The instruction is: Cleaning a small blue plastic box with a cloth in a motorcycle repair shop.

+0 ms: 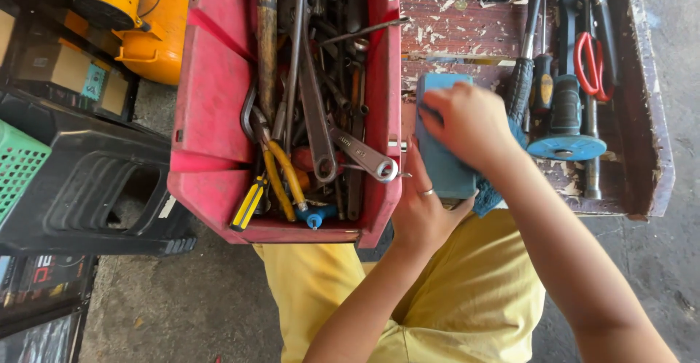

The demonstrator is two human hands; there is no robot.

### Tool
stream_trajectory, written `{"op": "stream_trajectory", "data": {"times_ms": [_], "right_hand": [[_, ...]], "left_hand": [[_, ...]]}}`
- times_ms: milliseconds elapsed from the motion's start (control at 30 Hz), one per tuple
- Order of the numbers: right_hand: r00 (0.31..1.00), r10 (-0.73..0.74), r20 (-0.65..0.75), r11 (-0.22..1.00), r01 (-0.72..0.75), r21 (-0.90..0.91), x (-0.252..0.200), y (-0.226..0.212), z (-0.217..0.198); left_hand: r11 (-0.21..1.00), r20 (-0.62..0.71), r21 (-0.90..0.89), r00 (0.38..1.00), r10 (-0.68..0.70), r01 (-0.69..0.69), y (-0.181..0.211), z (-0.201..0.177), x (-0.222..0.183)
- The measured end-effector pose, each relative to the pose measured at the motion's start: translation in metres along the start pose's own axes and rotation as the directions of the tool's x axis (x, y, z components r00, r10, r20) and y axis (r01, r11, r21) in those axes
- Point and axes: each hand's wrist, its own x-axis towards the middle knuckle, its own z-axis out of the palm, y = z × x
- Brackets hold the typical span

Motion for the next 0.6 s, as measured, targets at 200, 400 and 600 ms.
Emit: {"op": "stream_trajectory", "data": {"times_ms": [200, 400, 600], "right_hand": [[1.0, 0.004, 0.009, 0.994, -0.004, 0.107, -0.037, -0.021, -0.018], [0.979, 0.158, -0.127, 0.985, -0.148, 0.084, -0.01, 0.008, 0.013], [0.991, -0.008, -0.136, 0.997, -0.003, -0.081, -0.043, -0.02, -0.004]], "left_hand": [[0.997, -0.01, -0.034, 0.997, 0.072, -0.072, -0.002, -0.005, 0.001], [0.997, -0.004, -0.07, 1.0, 0.014, -0.014, 0.003, -0.003, 0.0], [0.998, -0.026, -0.025, 0.998, 0.055, -0.056, 0.007, -0.015, 0.012]]}}
